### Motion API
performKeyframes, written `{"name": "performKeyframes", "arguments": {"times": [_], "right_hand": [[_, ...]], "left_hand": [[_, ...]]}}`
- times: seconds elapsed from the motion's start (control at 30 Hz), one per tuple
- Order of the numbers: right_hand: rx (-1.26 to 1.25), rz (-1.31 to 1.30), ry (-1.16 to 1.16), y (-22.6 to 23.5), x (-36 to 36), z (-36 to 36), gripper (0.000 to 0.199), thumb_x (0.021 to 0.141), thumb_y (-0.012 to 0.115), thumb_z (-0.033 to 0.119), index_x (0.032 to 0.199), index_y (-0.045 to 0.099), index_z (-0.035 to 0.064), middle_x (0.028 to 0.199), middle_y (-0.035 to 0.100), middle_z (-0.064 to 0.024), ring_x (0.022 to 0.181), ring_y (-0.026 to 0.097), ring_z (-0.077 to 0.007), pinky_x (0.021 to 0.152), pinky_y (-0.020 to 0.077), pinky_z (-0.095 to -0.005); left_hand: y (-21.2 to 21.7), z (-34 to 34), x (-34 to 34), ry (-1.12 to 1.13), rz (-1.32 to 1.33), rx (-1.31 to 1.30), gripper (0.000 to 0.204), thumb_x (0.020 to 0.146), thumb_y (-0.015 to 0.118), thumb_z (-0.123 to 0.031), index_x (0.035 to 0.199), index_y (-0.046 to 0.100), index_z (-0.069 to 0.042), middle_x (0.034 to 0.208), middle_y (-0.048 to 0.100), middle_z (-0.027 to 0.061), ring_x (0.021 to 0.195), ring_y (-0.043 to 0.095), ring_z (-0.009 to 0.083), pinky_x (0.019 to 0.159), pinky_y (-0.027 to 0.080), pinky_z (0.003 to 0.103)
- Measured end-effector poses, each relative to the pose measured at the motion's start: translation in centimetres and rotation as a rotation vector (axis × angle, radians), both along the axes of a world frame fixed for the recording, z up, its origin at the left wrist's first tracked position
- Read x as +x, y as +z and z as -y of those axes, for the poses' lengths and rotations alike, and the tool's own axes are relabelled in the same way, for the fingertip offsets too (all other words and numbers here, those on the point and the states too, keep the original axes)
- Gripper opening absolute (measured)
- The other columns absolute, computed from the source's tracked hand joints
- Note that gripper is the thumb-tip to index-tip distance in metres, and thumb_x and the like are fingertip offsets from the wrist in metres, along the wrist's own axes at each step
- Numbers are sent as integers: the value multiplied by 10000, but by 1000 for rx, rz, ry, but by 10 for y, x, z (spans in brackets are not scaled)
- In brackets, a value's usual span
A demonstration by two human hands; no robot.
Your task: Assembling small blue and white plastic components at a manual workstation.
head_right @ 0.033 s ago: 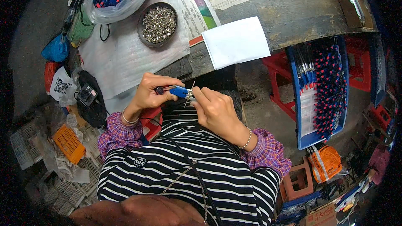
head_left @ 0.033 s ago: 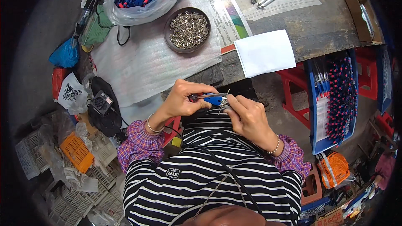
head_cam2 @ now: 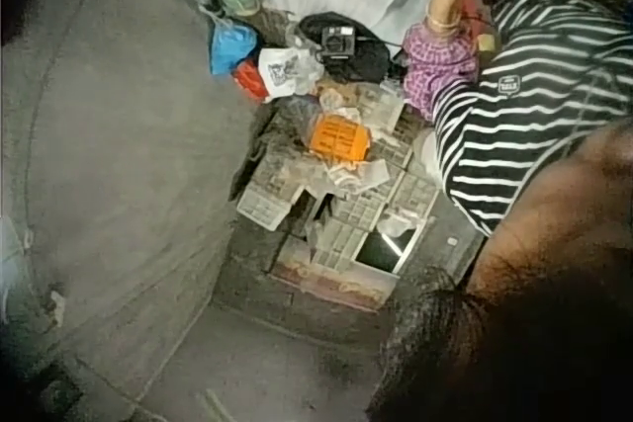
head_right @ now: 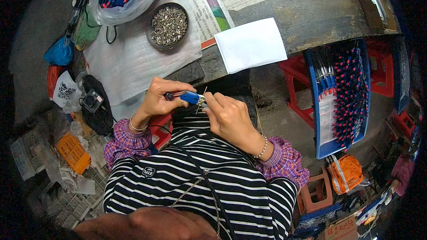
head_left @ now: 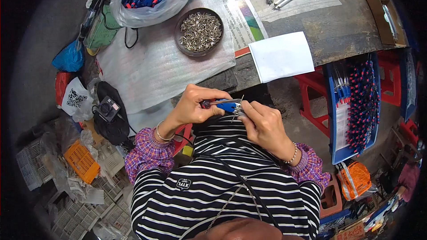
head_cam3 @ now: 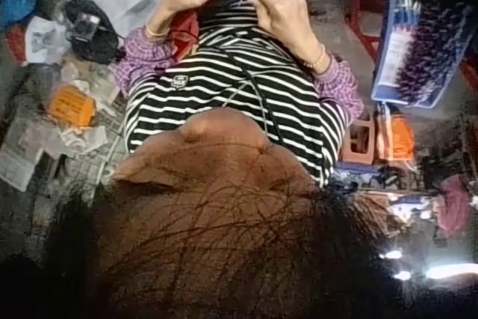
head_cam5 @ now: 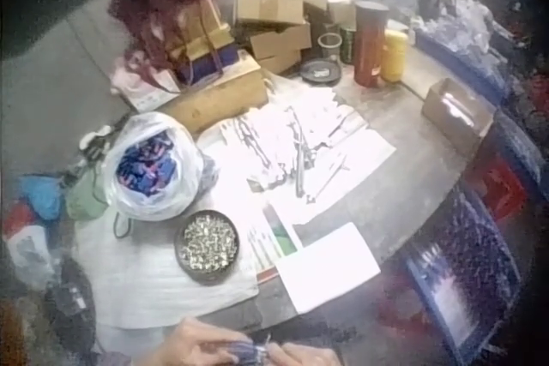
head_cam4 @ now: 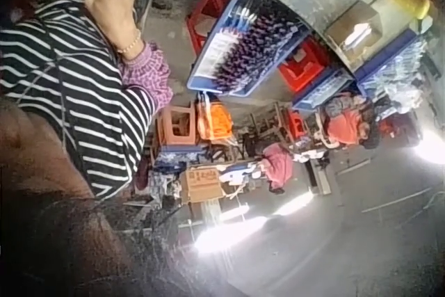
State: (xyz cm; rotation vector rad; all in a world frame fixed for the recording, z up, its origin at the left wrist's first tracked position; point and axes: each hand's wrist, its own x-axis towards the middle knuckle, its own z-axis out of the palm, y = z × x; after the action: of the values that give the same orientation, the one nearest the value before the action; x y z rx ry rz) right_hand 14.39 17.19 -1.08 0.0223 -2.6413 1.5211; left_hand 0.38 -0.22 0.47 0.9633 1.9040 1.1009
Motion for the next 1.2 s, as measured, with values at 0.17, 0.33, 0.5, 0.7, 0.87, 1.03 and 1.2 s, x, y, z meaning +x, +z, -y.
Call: {"name": "performKeyframes", "arguments": {"times": [0.17, 0.33, 0.5, 0.7, 0.87, 1.03, 1.2], "right_hand": [[-33, -12, -25, 1, -1, -1, 309, 717, 659, 40, 1009, 572, -5, 669, 501, -110, 533, 531, -263, 473, 419, -350], [-443, 268, 17, -3, -3, -8, 229, 740, 668, 88, 928, 593, -19, 666, 574, -149, 524, 584, -216, 478, 424, -314], [-947, 570, -26, -21, 7, 1, 307, 821, 632, 68, 1100, 549, -27, 640, 554, 20, 561, 525, -33, 516, 441, -188], [-965, 626, -27, -25, 10, 9, 329, 854, 598, 78, 1158, 498, 3, 720, 593, -8, 594, 539, -38, 517, 429, -172], [-905, 544, -65, -31, 11, 15, 330, 861, 598, 92, 1165, 495, 16, 719, 593, -8, 573, 523, -30, 512, 419, -160], [-960, 518, -82, -30, 11, 17, 309, 864, 614, 149, 1136, 548, 17, 708, 611, -6, 565, 516, -24, 499, 413, -169], [-1004, 436, -153, -37, 24, 18, 259, 861, 618, 163, 1070, 596, 10, 724, 628, -10, 565, 522, -23, 499, 422, -168]], "left_hand": [[2, -3, 0, 16, -7, 61, 287, 661, 746, -68, 930, 676, 6, 762, 680, 100, 632, 639, 131, 575, 481, 235], [8, -7, -5, -22, 94, 27, 345, 609, 746, -14, 942, 665, 25, 725, 638, 76, 575, 530, 124, 544, 427, 255], [27, -11, -42, 152, -188, 17, 280, 648, 712, -29, 926, 686, -41, 711, 602, 29, 526, 427, 72, 473, 318, 229], [-3, -18, -83, 464, -689, 80, 254, 707, 651, -54, 957, 653, -10, 763, 602, 61, 582, 523, 139, 510, 403, 279], [-19, -26, -88, 421, -728, 5, 236, 708, 644, -42, 941, 642, -3, 757, 579, 107, 607, 547, 220, 567, 431, 314], [-18, -25, -87, 396, -752, -62, 190, 706, 633, -64, 887, 641, -8, 784, 592, 134, 683, 587, 300, 627, 460, 363], [-15, -28, -89, 417, -772, 61, 104, 735, 622, -39, 828, 660, -10, 647, 543, 72, 539, 479, 138, 523, 382, 247]]}}
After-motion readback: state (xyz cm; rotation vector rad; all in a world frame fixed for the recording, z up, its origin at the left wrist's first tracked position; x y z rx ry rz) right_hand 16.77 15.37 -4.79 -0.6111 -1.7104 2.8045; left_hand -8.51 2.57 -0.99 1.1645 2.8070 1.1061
